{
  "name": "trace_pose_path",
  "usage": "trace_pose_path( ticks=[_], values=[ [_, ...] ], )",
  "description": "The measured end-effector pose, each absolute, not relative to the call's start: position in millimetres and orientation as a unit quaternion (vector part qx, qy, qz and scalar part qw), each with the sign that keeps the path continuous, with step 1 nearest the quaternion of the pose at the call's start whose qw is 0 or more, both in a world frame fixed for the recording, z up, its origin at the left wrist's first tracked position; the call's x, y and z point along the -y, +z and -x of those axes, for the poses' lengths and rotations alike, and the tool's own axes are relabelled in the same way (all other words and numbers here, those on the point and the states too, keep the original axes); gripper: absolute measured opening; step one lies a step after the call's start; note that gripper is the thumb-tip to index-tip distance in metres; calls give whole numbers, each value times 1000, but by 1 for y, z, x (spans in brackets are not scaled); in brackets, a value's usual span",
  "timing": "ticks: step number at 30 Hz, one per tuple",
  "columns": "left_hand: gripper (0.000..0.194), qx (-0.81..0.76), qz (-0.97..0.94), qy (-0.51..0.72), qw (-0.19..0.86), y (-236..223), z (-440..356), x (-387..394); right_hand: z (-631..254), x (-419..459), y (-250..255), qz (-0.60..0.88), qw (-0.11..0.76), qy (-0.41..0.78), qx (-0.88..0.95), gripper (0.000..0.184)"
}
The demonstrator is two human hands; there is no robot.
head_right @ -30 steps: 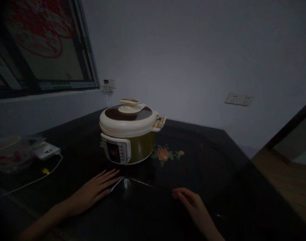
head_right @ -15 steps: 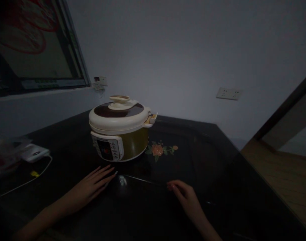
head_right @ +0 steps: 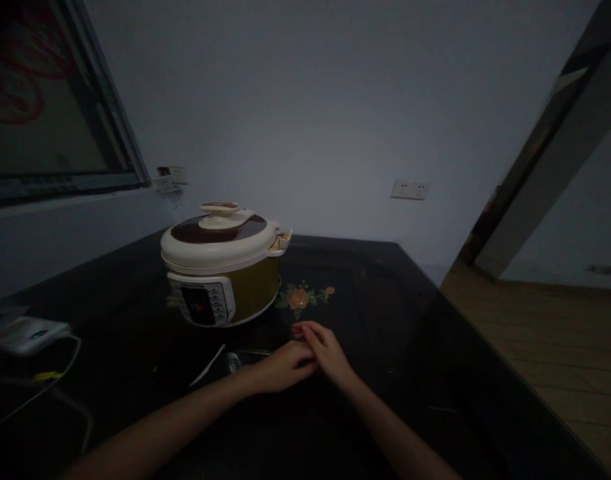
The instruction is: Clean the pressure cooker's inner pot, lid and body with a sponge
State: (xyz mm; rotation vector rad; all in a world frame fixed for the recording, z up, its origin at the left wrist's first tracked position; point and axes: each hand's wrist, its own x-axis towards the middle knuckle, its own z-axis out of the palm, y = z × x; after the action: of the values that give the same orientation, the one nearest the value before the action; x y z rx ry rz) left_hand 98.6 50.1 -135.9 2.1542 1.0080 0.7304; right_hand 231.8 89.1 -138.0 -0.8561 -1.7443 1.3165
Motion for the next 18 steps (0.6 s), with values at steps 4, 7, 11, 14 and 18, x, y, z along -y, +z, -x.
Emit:
trace_pose_path(
  ticks=[4, 7, 11, 14, 18],
  values=[
    [32, -421, -793, 297, 325, -160, -108, -69, -225, -91, -149, 347, 397, 511, 679, 55],
    [31, -439, -776, 304, 336, -169, -108, -73, -221, -89, -153, 356, 396, 509, 677, 60],
    [21, -431, -773, 304, 352, -172, -93, -65, -214, -81, -156, 353, 390, 519, 674, 63],
    [14, -418, -775, 306, 363, -170, -74, -56, -210, -74, -160, 340, 381, 529, 678, 59],
    [26, -414, -767, 311, 381, -168, -58, -48, -212, -69, -166, 330, 371, 535, 684, 55]
  ],
)
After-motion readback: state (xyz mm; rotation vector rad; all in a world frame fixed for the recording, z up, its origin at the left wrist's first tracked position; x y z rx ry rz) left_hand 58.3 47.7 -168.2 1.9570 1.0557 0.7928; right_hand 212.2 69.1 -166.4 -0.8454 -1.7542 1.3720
